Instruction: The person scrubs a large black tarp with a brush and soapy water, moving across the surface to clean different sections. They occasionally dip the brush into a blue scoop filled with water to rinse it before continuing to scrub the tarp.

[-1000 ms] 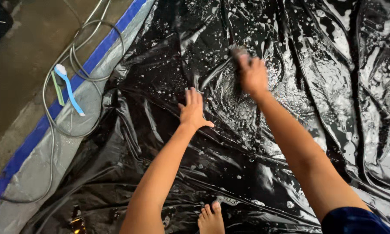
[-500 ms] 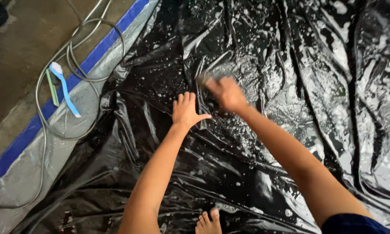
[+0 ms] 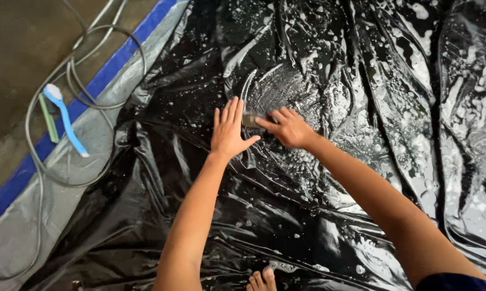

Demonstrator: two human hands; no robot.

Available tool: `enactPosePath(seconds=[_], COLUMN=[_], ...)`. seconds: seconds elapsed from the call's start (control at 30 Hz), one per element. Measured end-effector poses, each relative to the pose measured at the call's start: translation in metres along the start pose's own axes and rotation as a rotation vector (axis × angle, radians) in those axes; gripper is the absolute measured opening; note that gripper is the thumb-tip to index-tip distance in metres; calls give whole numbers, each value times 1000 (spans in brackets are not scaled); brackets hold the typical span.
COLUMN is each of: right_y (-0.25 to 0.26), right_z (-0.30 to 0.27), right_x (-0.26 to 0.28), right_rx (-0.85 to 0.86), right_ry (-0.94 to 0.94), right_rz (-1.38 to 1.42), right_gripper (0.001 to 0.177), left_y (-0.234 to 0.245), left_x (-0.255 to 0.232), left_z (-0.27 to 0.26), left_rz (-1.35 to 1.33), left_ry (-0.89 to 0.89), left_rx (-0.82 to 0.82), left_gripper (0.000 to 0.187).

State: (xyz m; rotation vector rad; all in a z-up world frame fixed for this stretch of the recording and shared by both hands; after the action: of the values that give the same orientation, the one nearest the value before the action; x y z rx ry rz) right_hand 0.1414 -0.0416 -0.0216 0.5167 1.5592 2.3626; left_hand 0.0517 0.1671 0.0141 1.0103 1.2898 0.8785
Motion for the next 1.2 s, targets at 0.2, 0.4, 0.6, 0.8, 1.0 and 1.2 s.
enactPosePath(seconds=[0.2,0.4,0.6,0.8,1.0,1.2], right_y=[36,35,60,71,88,82], right_z=[-24,-20,-49,-39,-7,18], right_x=[-71,-49,-65,-18,-35,-64], right_rx=[-172,-89,199,495,943,812], right_ry=[-466,-370,-826,-343,-383,-320], right_rz=[-273,12,-267,-230,-288,-303], right_gripper=[65,59,67,87,100,105], left_y=[-13,-25,-28,-24,-9,9], left_x=[16,-12,-18,-27,-30,-34], left_z=[36,69,83,88,100,100], left_rz=[-18,-20,153,245,281,229], left_ry=[-110,-239,-234,-210,-163,-123], left_rx=[68,64,290,333,663,759], left_gripper=[114,107,106,109,130,137])
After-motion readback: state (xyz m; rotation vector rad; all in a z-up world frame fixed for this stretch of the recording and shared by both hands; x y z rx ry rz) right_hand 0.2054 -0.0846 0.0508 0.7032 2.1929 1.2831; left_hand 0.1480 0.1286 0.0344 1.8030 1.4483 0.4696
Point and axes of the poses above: each hand's wrist, its own z-axis towards the middle knuckle, its own y-axis out of the back of the hand, x = y × z, the point moved 2 cm from there along z, towards the middle knuckle, and after that the axes turned 3 degrees about -y, right-handed, at the moved point
